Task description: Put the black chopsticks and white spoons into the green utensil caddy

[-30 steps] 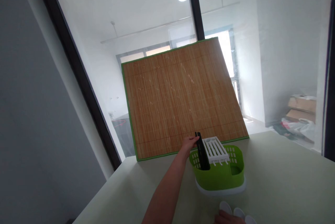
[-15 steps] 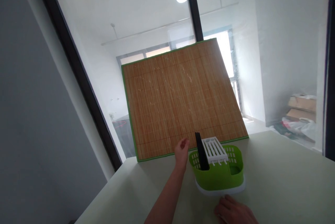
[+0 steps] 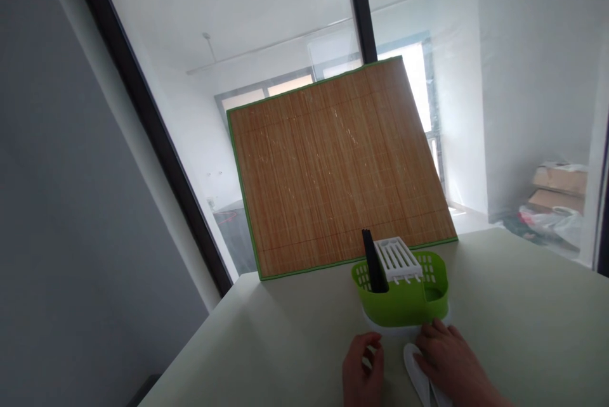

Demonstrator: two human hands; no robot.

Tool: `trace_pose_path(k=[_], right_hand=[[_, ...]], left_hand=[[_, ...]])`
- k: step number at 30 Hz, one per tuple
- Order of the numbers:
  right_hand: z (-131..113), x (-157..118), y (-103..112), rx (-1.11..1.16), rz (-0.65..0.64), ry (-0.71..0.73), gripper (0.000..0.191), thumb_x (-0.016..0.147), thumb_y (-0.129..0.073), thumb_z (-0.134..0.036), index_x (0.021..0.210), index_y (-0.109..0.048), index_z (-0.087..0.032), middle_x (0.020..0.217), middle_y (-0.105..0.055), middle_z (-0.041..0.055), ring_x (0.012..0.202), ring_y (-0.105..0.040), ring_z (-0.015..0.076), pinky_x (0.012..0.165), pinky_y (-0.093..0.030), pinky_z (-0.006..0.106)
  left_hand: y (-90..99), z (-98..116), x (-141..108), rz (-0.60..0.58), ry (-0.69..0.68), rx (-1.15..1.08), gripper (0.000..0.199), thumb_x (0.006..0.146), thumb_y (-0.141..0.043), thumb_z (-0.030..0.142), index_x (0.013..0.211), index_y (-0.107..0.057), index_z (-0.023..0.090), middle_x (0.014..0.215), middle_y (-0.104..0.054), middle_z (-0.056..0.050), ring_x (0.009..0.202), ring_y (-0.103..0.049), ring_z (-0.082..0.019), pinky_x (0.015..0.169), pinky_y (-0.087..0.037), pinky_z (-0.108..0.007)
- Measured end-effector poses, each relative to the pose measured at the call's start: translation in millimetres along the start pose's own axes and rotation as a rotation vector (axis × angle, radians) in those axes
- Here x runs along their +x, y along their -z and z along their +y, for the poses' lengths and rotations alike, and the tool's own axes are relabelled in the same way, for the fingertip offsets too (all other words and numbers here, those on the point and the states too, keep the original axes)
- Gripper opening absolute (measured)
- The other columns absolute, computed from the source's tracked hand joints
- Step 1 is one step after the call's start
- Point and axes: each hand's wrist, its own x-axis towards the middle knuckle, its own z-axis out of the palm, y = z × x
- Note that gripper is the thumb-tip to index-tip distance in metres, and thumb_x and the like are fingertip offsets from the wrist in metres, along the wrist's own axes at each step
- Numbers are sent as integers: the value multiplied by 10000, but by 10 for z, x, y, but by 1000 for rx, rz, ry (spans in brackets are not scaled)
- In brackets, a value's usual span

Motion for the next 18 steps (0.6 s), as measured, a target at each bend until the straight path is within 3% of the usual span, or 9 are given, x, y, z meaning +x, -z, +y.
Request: trace_pose_path(k=[3,8,13,18], right_hand=[[-51,21,56,47,33,4,193,834,-546,-239,679,-661,-236,781,-655,41,874,-573,289,760,-357,434],[-153,92,245,222,183,83,233,927,-469,-332,837,-669,-255,799,-668,22,837,-568,233,748,-363,390],[-295,88,412,343,398,242,177,922,-496,-296,971,-660,-250,795,-674,11,778,-569,187,753,-390,355],[-366,5,513,378,537,379,281,870,-573,-211,1145,-603,-261,749,-658,-5,718,-564,175,748,-393,359]], left_hand=[[-48,-14,-16,-51,36,16,241,795,-555,388,921,-662,213,837,-652,-52,662,-560,-142,495,-399,-217],[10,99,-46,-57,-20,-26,253,842,-518,376,988,-646,214,856,-641,-53,694,-577,-140,526,-432,-214],[99,306,-93,39,-275,-13,233,860,-515,369,1007,-635,234,822,-627,-58,634,-563,-131,501,-447,-217],[128,450,-129,78,-530,234,188,835,-561,336,978,-658,262,790,-666,-73,545,-542,-134,481,-449,-246]])
